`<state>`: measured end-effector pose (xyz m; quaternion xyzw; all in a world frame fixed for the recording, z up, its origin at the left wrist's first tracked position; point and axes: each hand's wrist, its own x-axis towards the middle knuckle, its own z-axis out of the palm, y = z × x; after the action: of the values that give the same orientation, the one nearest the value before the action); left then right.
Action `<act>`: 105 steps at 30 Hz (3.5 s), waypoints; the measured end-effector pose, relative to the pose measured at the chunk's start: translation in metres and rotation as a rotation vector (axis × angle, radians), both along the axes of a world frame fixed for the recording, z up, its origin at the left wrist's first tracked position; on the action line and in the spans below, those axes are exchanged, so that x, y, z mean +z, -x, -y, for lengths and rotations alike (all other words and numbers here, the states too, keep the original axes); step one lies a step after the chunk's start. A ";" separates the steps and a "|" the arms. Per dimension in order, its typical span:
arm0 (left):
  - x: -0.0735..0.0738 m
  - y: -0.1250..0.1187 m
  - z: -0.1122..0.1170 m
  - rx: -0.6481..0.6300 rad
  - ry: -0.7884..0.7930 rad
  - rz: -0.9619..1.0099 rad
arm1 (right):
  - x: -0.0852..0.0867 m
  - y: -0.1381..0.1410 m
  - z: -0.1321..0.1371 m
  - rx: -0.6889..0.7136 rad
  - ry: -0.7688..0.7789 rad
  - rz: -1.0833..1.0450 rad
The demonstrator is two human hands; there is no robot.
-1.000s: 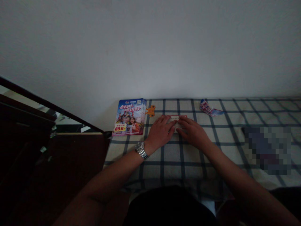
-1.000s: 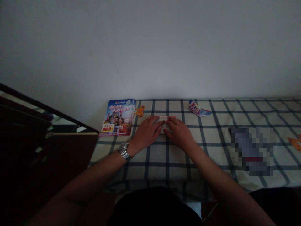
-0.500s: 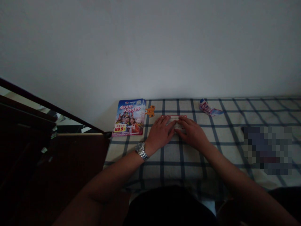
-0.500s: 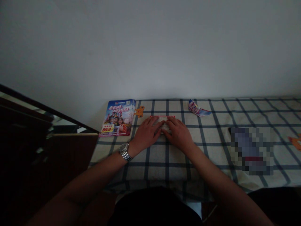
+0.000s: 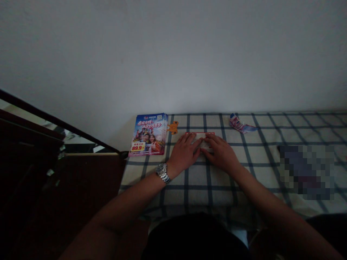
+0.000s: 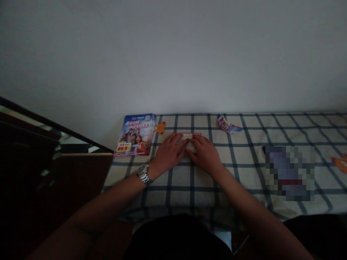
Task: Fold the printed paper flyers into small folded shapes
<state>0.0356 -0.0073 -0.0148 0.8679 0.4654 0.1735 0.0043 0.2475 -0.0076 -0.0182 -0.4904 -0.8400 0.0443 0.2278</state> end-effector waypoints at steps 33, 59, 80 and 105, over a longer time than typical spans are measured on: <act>-0.003 0.004 -0.001 -0.024 0.036 0.015 | -0.011 -0.004 0.002 0.029 -0.032 -0.005; -0.004 0.006 -0.001 -0.039 0.056 0.064 | -0.020 -0.046 -0.001 0.121 0.036 -0.086; -0.003 0.005 -0.002 -0.035 0.064 0.057 | 0.000 -0.063 -0.001 0.149 0.160 -0.071; -0.001 0.004 0.000 -0.029 0.056 0.057 | -0.022 0.001 -0.002 -0.009 -0.012 0.137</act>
<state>0.0311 -0.0070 -0.0155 0.8688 0.4571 0.1851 0.0443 0.2466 -0.0051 -0.0403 -0.4948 -0.8516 0.0045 0.1729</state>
